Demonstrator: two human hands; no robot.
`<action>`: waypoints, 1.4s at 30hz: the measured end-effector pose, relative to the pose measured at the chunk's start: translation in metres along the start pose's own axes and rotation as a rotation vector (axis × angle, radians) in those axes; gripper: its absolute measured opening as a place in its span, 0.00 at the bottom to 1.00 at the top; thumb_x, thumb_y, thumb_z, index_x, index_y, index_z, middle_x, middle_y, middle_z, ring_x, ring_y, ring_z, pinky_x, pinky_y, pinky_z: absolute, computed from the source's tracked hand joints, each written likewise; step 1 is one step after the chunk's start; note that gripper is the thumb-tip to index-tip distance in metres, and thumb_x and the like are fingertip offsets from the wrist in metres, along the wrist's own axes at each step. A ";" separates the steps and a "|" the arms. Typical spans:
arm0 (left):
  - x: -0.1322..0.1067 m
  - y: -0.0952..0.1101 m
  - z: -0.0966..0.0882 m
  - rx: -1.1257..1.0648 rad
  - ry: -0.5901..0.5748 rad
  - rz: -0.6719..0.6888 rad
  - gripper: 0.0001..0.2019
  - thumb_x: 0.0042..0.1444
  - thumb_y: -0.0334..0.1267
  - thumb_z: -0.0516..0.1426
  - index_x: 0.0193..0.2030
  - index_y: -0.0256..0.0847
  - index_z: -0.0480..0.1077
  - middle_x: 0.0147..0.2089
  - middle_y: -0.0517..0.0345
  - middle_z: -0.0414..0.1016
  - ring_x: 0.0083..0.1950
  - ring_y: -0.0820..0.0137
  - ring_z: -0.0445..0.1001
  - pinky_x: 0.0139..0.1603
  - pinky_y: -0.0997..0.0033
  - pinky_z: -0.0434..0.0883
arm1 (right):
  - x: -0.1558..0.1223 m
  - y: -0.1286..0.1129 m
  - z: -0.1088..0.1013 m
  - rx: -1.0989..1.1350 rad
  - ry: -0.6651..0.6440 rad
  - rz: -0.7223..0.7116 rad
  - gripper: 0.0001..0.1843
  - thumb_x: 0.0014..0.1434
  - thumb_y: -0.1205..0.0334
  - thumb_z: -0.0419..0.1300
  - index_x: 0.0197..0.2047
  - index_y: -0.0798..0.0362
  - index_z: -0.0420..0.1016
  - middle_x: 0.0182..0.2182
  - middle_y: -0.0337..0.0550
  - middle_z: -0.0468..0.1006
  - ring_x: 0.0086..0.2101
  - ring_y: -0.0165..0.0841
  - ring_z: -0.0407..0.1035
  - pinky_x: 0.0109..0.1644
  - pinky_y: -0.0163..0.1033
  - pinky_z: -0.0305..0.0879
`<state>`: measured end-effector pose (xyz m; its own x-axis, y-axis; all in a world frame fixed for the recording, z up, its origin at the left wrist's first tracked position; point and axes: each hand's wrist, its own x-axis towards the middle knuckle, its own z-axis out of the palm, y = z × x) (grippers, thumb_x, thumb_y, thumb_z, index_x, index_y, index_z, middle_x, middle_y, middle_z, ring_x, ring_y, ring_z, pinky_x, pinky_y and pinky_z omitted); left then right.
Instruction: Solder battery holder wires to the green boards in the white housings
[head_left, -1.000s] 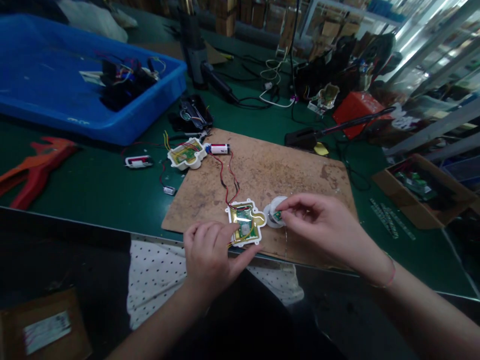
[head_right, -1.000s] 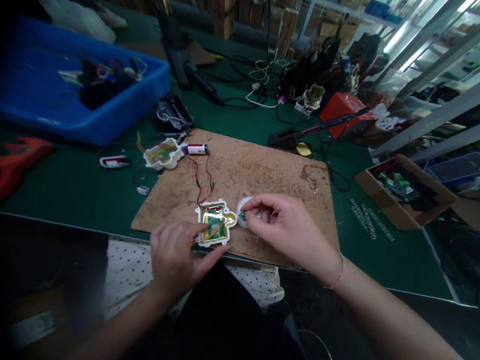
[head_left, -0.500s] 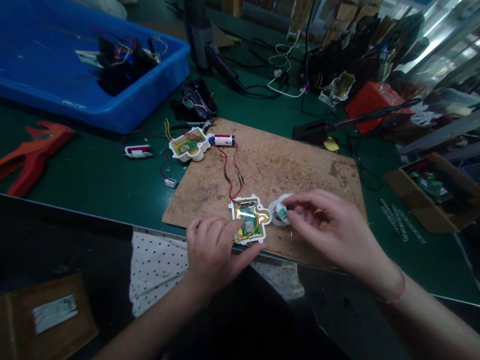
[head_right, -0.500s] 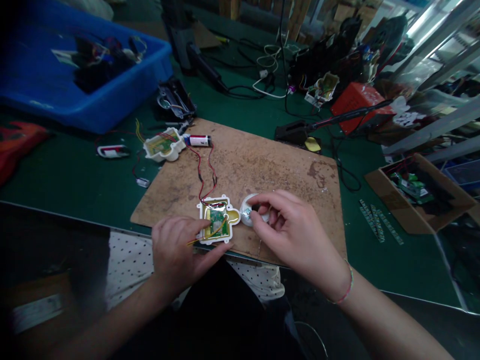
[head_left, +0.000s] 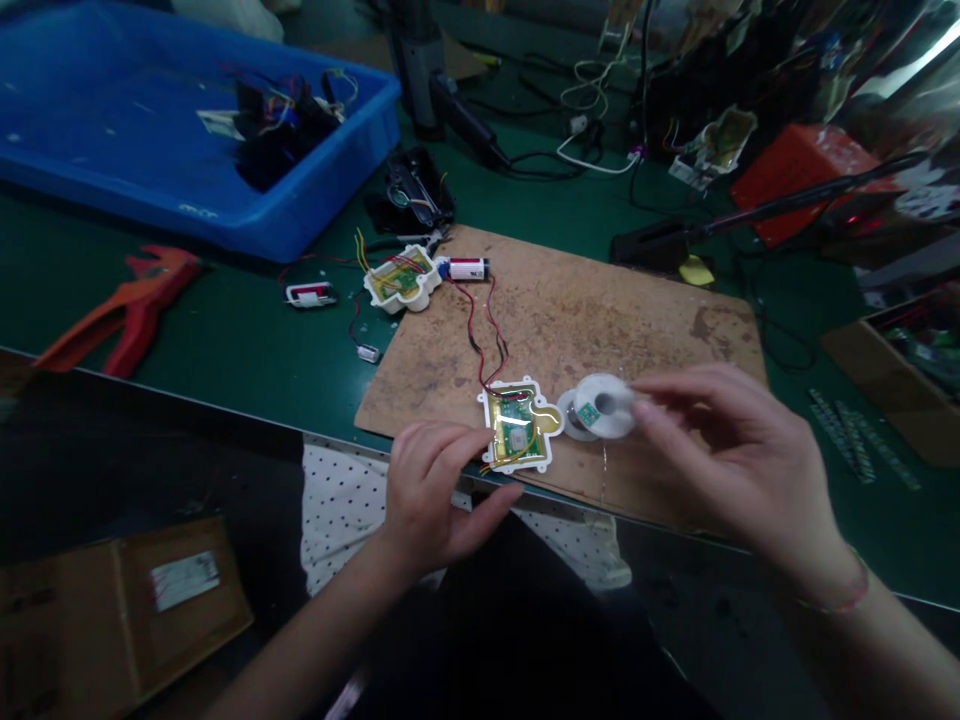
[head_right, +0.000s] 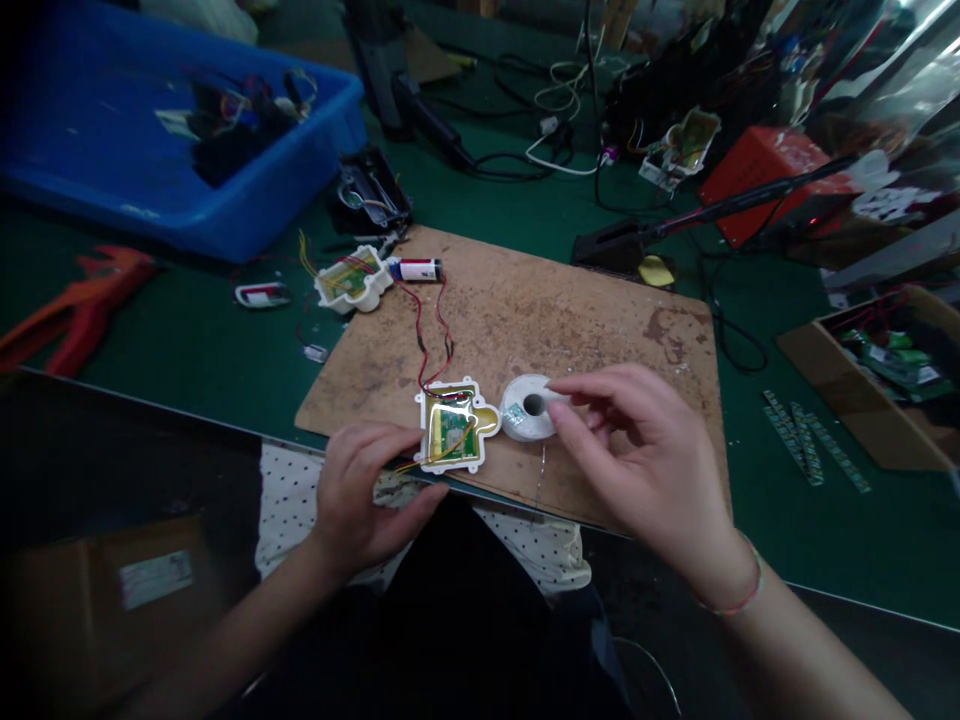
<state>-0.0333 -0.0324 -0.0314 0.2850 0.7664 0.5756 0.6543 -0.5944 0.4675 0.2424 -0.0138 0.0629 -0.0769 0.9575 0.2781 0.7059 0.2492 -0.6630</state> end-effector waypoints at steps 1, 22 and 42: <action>-0.001 -0.002 -0.003 -0.040 -0.001 -0.004 0.18 0.62 0.42 0.64 0.56 0.40 0.71 0.47 0.49 0.79 0.48 0.59 0.78 0.52 0.56 0.73 | -0.003 0.003 -0.001 -0.002 0.075 0.013 0.07 0.64 0.59 0.68 0.46 0.44 0.83 0.39 0.41 0.80 0.34 0.30 0.73 0.34 0.37 0.70; 0.063 -0.011 -0.010 -0.065 -0.277 0.129 0.06 0.66 0.41 0.65 0.48 0.50 0.83 0.40 0.60 0.82 0.43 0.67 0.76 0.45 0.61 0.64 | -0.052 0.023 0.031 0.182 0.530 0.143 0.02 0.62 0.62 0.69 0.39 0.46 0.81 0.35 0.42 0.78 0.36 0.34 0.72 0.37 0.41 0.69; 0.077 -0.016 -0.006 -0.173 -0.385 0.221 0.06 0.67 0.35 0.63 0.48 0.40 0.82 0.42 0.55 0.82 0.42 0.68 0.76 0.46 0.66 0.71 | -0.051 0.030 0.035 0.252 0.576 0.130 0.05 0.58 0.66 0.71 0.39 0.47 0.83 0.34 0.39 0.79 0.34 0.30 0.72 0.34 0.37 0.67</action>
<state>-0.0260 0.0346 0.0100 0.6643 0.6324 0.3985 0.4321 -0.7599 0.4856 0.2429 -0.0498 0.0043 0.4383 0.7684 0.4664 0.4912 0.2299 -0.8402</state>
